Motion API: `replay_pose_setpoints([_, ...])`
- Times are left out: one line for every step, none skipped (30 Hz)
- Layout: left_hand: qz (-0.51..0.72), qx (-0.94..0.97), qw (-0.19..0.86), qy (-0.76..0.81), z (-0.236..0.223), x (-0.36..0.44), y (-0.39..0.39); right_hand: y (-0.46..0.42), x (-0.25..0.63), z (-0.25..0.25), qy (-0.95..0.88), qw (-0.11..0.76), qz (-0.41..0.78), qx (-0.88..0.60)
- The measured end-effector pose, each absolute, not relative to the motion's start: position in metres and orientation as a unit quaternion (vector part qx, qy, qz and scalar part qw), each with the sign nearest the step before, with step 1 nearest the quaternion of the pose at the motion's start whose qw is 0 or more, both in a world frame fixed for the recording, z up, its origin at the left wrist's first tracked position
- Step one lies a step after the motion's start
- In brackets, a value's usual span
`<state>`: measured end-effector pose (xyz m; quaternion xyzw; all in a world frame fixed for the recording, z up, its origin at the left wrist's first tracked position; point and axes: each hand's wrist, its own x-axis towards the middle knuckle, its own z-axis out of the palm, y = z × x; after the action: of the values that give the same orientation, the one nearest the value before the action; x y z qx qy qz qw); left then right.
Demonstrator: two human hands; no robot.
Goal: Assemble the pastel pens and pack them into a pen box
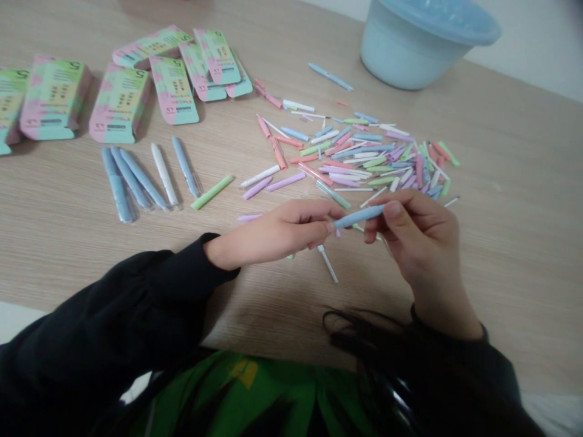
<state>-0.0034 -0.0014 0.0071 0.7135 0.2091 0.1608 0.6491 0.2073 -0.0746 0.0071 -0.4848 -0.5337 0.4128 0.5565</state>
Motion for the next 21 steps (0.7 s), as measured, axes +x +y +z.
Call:
replay_pose_setpoints([0.162, 0.718, 0.643, 0.211, 0.0062, -0.0025, -0.0016, -0.0743, 0.2071, 0.0065, -0.534, 0.557, 0.411, -0.487])
replay_pose_setpoints([0.164, 0.724, 0.635, 0.215, 0.0054, -0.0014, -0.0017, -0.0739, 0.2065, 0.0055, -0.533, 0.558, 0.408, -0.488])
replay_pose_setpoints([0.164, 0.729, 0.627, 0.218, 0.0047, -0.0003, -0.0019, -0.0735, 0.2056, 0.0042, -0.533, 0.556, 0.406, -0.491])
replay_pose_setpoints([0.163, 0.735, 0.620, 0.221, 0.0041, 0.0008, -0.0022, -0.0731, 0.2046, 0.0029, -0.534, 0.553, 0.406, -0.495])
replay_pose_setpoints([0.161, 0.740, 0.614, 0.223, 0.0038, 0.0018, -0.0024, -0.0729, 0.2037, 0.0017, -0.534, 0.549, 0.408, -0.498])
replay_pose_setpoints([0.159, 0.744, 0.609, 0.223, 0.0035, 0.0025, -0.0027, -0.0727, 0.2029, 0.0008, -0.534, 0.545, 0.409, -0.500])
replay_pose_setpoints([0.157, 0.747, 0.607, 0.224, 0.0033, 0.0031, -0.0030, -0.0725, 0.2022, 0.0002, -0.535, 0.542, 0.411, -0.501])
replay_pose_setpoints([0.157, 0.747, 0.606, 0.224, 0.0030, 0.0033, -0.0032, -0.0725, 0.2016, 0.0000, -0.536, 0.540, 0.410, -0.503])
replay_pose_setpoints([0.161, 0.746, 0.606, 0.225, 0.0025, 0.0034, -0.0034, -0.0724, 0.2011, 0.0000, -0.538, 0.539, 0.404, -0.507])
replay_pose_setpoints([0.166, 0.743, 0.607, 0.227, 0.0020, 0.0032, -0.0033, -0.0724, 0.2007, 0.0004, -0.540, 0.536, 0.396, -0.514])
replay_pose_setpoints([0.170, 0.742, 0.606, 0.229, 0.0014, 0.0029, -0.0030, -0.0723, 0.2005, 0.0009, -0.543, 0.531, 0.388, -0.522])
replay_pose_setpoints([0.173, 0.743, 0.604, 0.233, 0.0009, 0.0025, -0.0024, -0.0722, 0.2003, 0.0014, -0.547, 0.524, 0.382, -0.529])
replay_pose_setpoints([0.174, 0.745, 0.599, 0.236, 0.0004, 0.0020, -0.0016, -0.0719, 0.2004, 0.0019, -0.550, 0.517, 0.379, -0.534])
replay_pose_setpoints([0.174, 0.748, 0.594, 0.239, 0.0001, 0.0014, -0.0005, -0.0717, 0.2006, 0.0024, -0.554, 0.511, 0.381, -0.536])
replay_pose_setpoints([0.170, 0.753, 0.589, 0.239, 0.0000, 0.0009, 0.0007, -0.0715, 0.2011, 0.0028, -0.557, 0.506, 0.386, -0.534])
replay_pose_setpoints([0.162, 0.758, 0.585, 0.238, 0.0001, 0.0003, 0.0019, -0.0714, 0.2017, 0.0031, -0.561, 0.501, 0.391, -0.530])
replay_pose_setpoints([0.154, 0.762, 0.583, 0.237, 0.0004, -0.0002, 0.0027, -0.0714, 0.2023, 0.0033, -0.563, 0.499, 0.395, -0.527])
replay_pose_setpoints([0.147, 0.763, 0.583, 0.237, 0.0008, -0.0006, 0.0032, -0.0716, 0.2031, 0.0035, -0.564, 0.499, 0.398, -0.524])
replay_pose_setpoints([0.142, 0.763, 0.584, 0.238, 0.0013, -0.0009, 0.0032, -0.0720, 0.2038, 0.0036, -0.564, 0.501, 0.399, -0.521])
replay_pose_setpoints([0.140, 0.760, 0.587, 0.239, 0.0018, -0.0011, 0.0027, -0.0724, 0.2045, 0.0036, -0.563, 0.504, 0.399, -0.519])
replay_pose_setpoints([0.140, 0.757, 0.592, 0.240, 0.0024, -0.0010, 0.0018, -0.0729, 0.2052, 0.0036, -0.562, 0.508, 0.400, -0.517])
